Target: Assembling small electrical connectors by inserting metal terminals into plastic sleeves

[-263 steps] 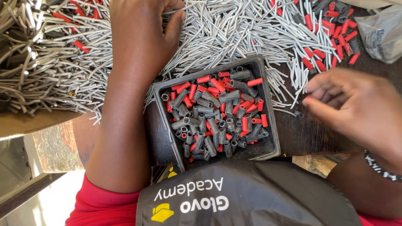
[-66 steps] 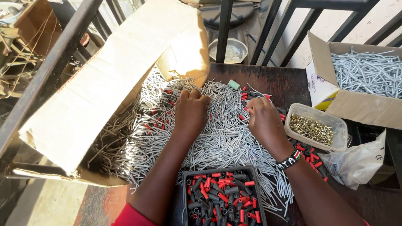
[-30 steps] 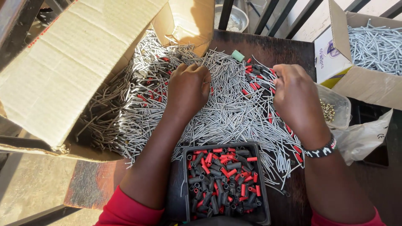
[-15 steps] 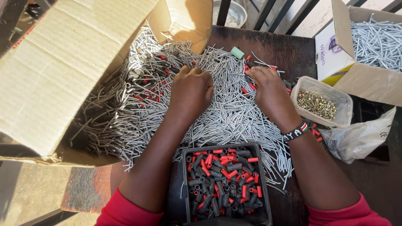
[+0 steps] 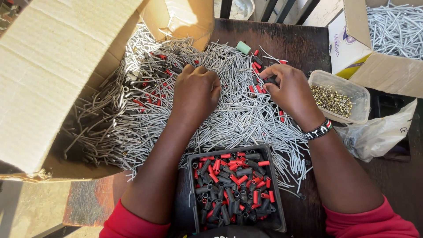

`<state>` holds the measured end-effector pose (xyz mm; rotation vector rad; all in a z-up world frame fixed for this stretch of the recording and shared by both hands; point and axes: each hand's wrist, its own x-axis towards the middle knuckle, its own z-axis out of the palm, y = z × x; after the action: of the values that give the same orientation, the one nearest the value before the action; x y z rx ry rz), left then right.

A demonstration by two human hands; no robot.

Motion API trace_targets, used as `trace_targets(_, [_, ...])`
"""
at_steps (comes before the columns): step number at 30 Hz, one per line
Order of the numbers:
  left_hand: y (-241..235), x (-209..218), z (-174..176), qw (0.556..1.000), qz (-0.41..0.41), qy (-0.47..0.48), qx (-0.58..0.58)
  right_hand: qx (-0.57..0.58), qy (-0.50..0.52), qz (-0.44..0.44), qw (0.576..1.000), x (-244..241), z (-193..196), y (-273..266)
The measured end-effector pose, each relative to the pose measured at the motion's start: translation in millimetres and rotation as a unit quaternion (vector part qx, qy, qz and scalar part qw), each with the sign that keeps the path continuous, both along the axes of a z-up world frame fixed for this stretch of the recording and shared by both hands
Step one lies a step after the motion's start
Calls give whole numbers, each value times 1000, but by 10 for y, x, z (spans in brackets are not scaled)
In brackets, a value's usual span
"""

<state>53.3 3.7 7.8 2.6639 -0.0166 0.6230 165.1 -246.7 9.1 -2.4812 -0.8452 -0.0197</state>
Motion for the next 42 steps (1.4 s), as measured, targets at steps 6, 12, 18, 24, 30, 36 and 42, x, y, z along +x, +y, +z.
trace_targets(6, [-31,-4,74,998,-34,-30,-47,30,17,1,999,-69,123,108])
trace_targets(12, [-39,-25,127,996,-48,-19,-71,15,-41,20,999,-78,110,121])
trace_targets(18, [-54,-9,120,995,-57,-12,-76,-52,-18,35,998,-203,301,153])
trace_targets(24, [-80,-22,145,994,-74,-4,-82,-74,-19,30,997,-182,297,131])
trace_targets(30, [-106,-54,269,982,-106,-20,-154,-23,-69,19,997,15,102,-7])
trace_targets(36, [-301,-145,339,869,-127,28,-477,149,16,42,988,-430,643,223])
trace_targets(42, [-328,-112,399,556,-144,285,-767,193,31,140,971,-840,964,441])
